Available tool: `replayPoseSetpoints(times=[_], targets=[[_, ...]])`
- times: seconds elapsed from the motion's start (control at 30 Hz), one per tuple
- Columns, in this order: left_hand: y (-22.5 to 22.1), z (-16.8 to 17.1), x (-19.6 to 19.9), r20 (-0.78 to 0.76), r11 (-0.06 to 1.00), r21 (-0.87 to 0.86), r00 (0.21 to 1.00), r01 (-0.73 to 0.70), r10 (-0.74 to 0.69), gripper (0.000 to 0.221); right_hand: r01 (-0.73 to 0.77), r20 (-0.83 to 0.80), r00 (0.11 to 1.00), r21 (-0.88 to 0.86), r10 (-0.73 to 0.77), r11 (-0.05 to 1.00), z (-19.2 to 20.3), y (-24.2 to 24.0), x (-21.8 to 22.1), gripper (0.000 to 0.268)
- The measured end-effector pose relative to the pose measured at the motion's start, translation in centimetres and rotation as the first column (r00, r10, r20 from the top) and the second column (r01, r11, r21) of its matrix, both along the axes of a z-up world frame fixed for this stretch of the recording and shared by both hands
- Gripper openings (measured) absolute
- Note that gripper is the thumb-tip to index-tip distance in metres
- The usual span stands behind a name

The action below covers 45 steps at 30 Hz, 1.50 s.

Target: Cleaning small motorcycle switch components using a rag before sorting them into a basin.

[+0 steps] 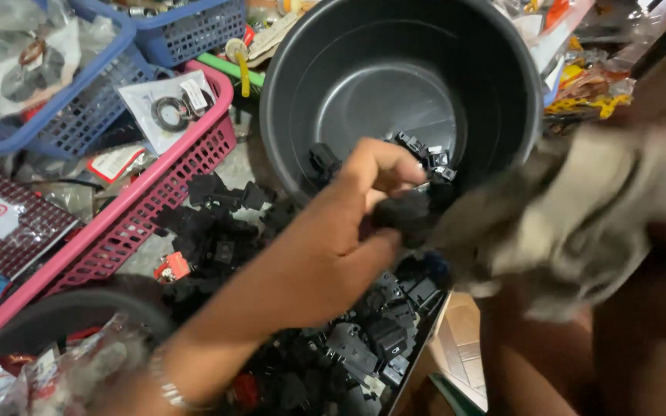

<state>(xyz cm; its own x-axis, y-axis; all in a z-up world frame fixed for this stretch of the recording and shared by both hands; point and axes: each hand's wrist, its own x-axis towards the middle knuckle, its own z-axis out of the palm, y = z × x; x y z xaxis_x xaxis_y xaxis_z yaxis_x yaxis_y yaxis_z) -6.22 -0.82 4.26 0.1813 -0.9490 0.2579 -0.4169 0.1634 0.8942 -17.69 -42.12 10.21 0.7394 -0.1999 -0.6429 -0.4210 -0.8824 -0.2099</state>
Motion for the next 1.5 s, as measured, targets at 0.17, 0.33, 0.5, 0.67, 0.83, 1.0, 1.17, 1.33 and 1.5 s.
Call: replayPoseSetpoints(times=[0.17,0.33,0.5,0.67,0.83,1.0,1.17,1.33,1.5], targets=[[-0.2,-2.2,0.2,-0.358,0.999,-0.044,0.934,-0.029,0.011,0.057,-0.145,-0.255,0.960,-0.084,0.119,0.986,-6.4,15.7,1.3,0.047],[0.0,-3.4,1.5,-0.482,0.991,-0.104,0.876,-0.089,0.028,0.055,0.017,0.990,0.011,0.142,-0.142,0.990,-11.9,24.6,-5.0,0.048],[0.3,-3.9,1.9,-0.493,0.988,-0.144,0.869,-0.049,-0.029,0.057,-0.108,0.958,0.286,0.027,0.005,0.994,-10.3,26.8,-3.3,0.066],[0.3,-4.0,2.2,-0.483,0.991,-0.128,0.874,-0.026,-0.039,0.057,-0.156,0.956,0.283,-0.034,0.077,0.987,-10.0,27.2,-2.9,0.066],[0.2,-3.5,1.9,-0.324,0.989,-0.120,0.945,-0.087,0.044,0.050,-0.059,0.946,0.282,-0.150,0.161,0.987,-11.2,27.0,-3.3,0.072],[0.3,-3.7,2.0,-0.439,0.990,-0.139,0.895,0.024,-0.083,0.043,-0.061,0.987,0.158,0.006,0.003,0.998,-10.6,26.7,-3.3,0.056],[0.3,-3.3,1.8,-0.333,0.995,-0.101,0.943,-0.020,-0.014,0.041,-0.045,0.996,0.058,0.078,-0.075,0.996,-11.2,26.5,-3.1,0.036],[0.3,-2.8,1.2,-0.285,0.997,-0.081,0.958,0.000,-0.023,0.036,-0.108,0.986,0.025,0.170,-0.168,0.980,-12.3,25.5,-3.6,0.035],[0.3,-2.3,0.1,-0.041,0.987,-0.082,0.990,-0.139,0.136,0.032,-0.065,0.972,-0.096,0.210,-0.216,0.976,-13.4,25.5,-3.8,0.034]])
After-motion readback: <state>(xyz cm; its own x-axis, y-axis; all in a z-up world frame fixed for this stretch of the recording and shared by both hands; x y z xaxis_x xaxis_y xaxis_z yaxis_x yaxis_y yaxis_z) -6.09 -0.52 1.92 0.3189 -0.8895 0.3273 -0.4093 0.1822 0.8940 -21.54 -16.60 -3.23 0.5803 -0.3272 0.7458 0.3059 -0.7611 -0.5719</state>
